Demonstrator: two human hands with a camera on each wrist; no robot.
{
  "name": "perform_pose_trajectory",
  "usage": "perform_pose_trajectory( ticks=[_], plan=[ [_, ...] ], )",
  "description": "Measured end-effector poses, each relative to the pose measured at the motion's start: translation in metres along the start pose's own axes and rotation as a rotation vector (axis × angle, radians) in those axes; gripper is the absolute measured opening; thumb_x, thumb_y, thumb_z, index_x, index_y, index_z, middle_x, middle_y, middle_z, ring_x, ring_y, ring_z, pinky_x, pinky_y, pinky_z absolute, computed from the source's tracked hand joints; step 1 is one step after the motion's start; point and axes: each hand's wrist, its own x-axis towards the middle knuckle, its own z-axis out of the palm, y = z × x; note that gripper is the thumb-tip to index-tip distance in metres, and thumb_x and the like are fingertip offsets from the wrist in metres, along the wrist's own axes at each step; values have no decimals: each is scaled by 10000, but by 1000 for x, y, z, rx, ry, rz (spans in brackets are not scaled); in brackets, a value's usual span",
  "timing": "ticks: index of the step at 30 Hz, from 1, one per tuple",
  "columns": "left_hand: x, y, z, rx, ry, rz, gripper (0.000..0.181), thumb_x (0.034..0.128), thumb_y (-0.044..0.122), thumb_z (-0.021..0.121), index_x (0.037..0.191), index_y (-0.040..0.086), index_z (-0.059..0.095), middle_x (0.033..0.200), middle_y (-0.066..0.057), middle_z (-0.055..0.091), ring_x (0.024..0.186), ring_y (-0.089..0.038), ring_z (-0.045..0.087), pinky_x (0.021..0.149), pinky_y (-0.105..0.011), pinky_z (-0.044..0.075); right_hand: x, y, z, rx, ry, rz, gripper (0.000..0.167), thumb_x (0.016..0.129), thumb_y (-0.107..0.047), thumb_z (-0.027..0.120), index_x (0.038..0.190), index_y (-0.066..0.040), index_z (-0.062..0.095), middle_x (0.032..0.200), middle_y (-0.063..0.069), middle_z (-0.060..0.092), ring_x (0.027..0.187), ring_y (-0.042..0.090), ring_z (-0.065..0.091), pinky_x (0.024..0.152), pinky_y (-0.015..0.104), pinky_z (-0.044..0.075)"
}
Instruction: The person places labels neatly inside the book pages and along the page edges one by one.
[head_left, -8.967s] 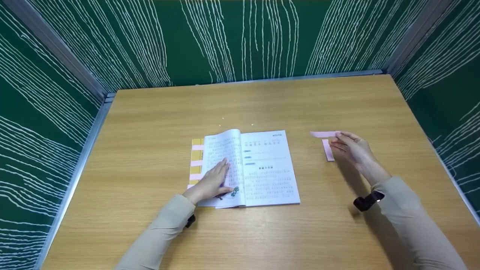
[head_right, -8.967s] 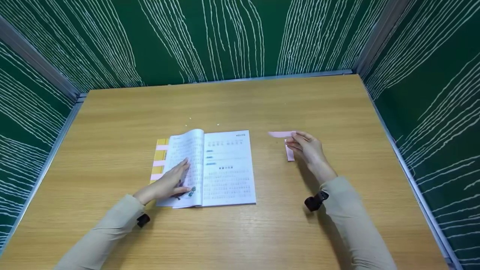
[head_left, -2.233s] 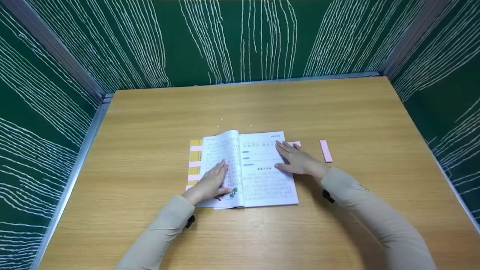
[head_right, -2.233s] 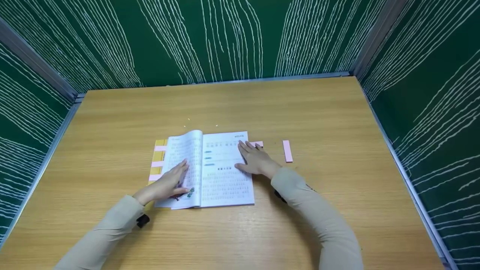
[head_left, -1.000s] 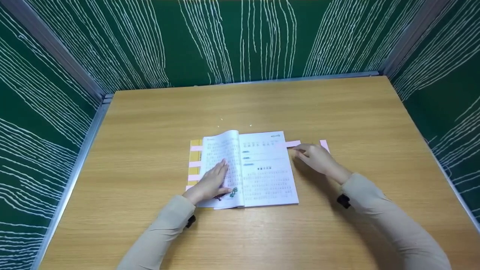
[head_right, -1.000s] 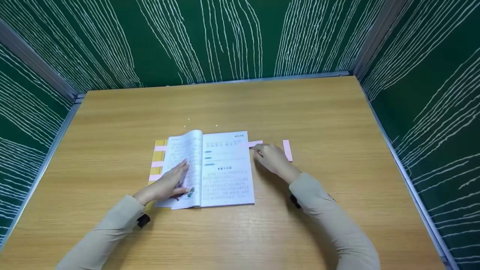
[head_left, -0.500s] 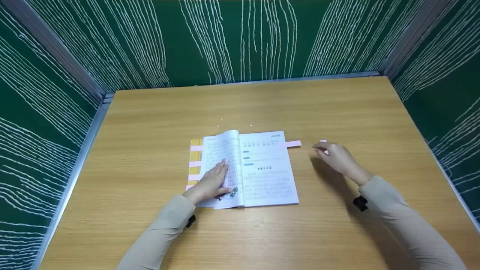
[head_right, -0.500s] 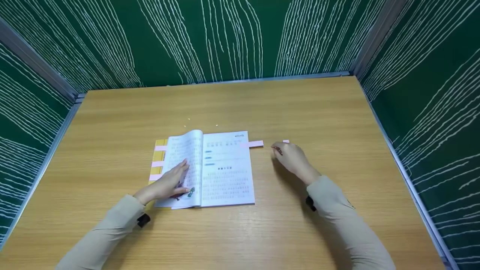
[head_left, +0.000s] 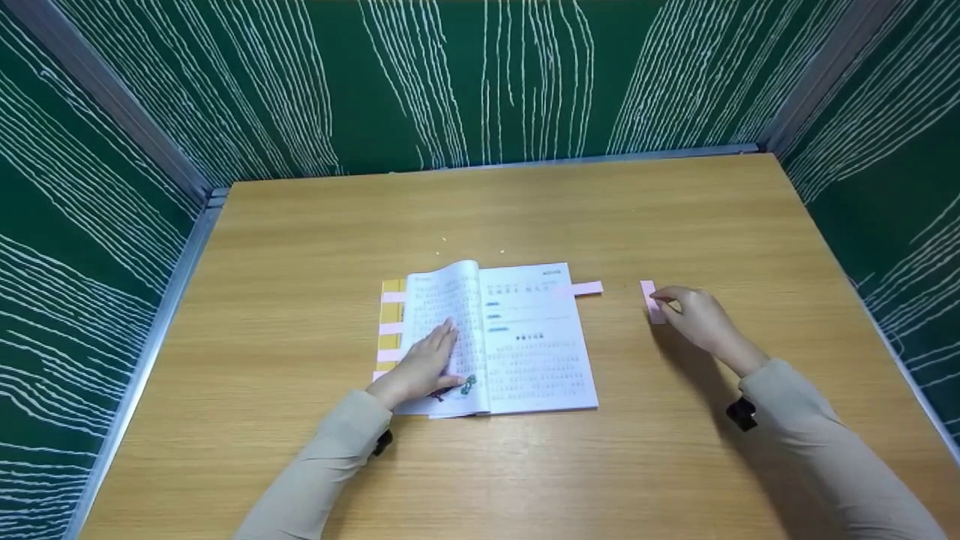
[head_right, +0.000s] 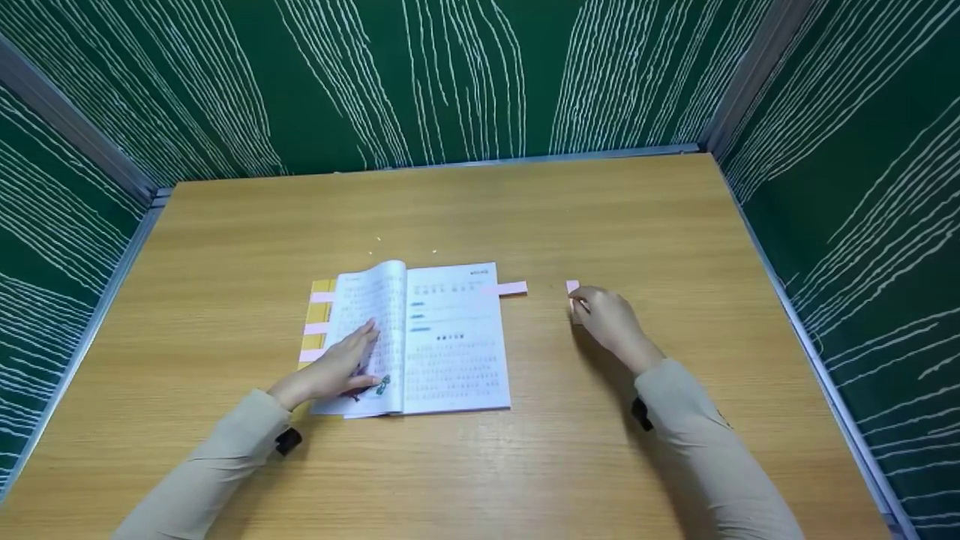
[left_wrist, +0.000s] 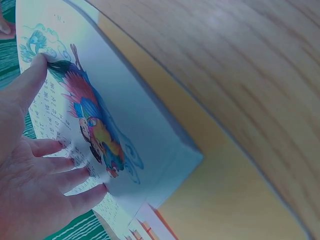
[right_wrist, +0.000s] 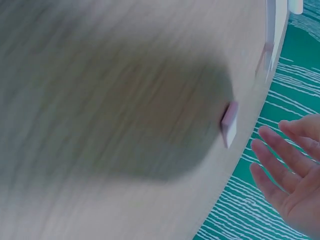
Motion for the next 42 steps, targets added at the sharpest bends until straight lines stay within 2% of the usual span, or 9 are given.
perform_pose_trajectory(
  ticks=[3, 5, 6, 8, 10, 13, 18, 31, 42],
  plan=[
    [0, 0, 0, 2, 9, 16, 807, 840, 414, 530, 1393, -27, 141, 1466, -185, 40, 1336, -304, 69, 1073, -432, 124, -3, 3, -1, -3, -21, 9, 200, 847, -27, 539, 1003, 76, 610, 979, 264, 608, 544, 276, 518, 577, 408, 452],
    [0, -1, 1, 4, 16, 26, 804, 836, 408, 537, 1385, -39, 157, 1461, -197, 54, 1333, -313, 85, 1070, -436, 136, -5, 6, -1, 2, -41, 17, 213, 854, -35, 533, 1023, 73, 602, 1013, 273, 594, 556, 260, 515, 579, 402, 454],
    [0, -1, 1, 5, 21, 33, 800, 834, 402, 542, 1381, -45, 167, 1458, -205, 64, 1331, -319, 94, 1068, -440, 142, -6, 7, -1, 9, -57, 24, 220, 855, -33, 530, 1036, 74, 597, 1036, 278, 583, 575, 270, 526, 595, 409, 462],
    [0, -1, 0, 8, 21, 31, 802, 833, 406, 542, 1381, -44, 167, 1458, -205, 63, 1331, -319, 93, 1069, -438, 141, -6, 9, -1, 21, -81, 30, 238, 853, -32, 531, 1055, 81, 586, 1071, 278, 569, 806, 355, 584, 731, 480, 464],
    [0, -1, 0, 12, 26, 34, 800, 832, 406, 544, 1378, -46, 174, 1455, -211, 68, 1329, -323, 98, 1068, -438, 144, -7, 11, -1, 41, -112, 38, 267, 849, -26, 531, 1086, 93, 565, 1097, 285, 552, 1005, 418, 519, 827, 530, 416],
    [1, -1, 0, 18, 24, 27, 802, 832, 413, 540, 1380, -41, 172, 1457, -206, 63, 1331, -315, 94, 1070, -432, 139, -7, 14, 0, 53, -167, 40, 340, 840, -30, 547, 1154, 98, 518, 1175, 282, 505, 1088, 440, 450, 896, 545, 360],
    [1, -1, 0, 13, 12, 13, 809, 833, 419, 537, 1388, -31, 159, 1463, -192, 47, 1335, -304, 80, 1073, -425, 127, -6, 20, 4, 38, -215, 6, 422, 828, -53, 581, 1206, 99, 471, 1264, 281, 423, 1149, 450, 381, 939, 546, 314],
    [-1, 0, -1, -6, 11, 12, 805, 842, 404, 534, 1394, -27, 138, 1464, -188, 43, 1335, -307, 73, 1071, -435, 123, -6, 28, 7, 17, -209, -49, 393, 815, -26, 595, 1161, 132, 498, 1255, 287, 429, 1150, 459, 375, 933, 550, 316],
    [-2, 0, -3, -3, -4, 2, 800, 850, 404, 523, 1404, -5, 117, 1469, -171, 33, 1339, -289, 63, 1076, -416, 119, -3, 28, 4, 51, -286, 26, 404, 850, -69, 570, 1201, 108, 477, 1306, 272, 380, 1201, 450, 314, 963, 552, 272]
  ],
)
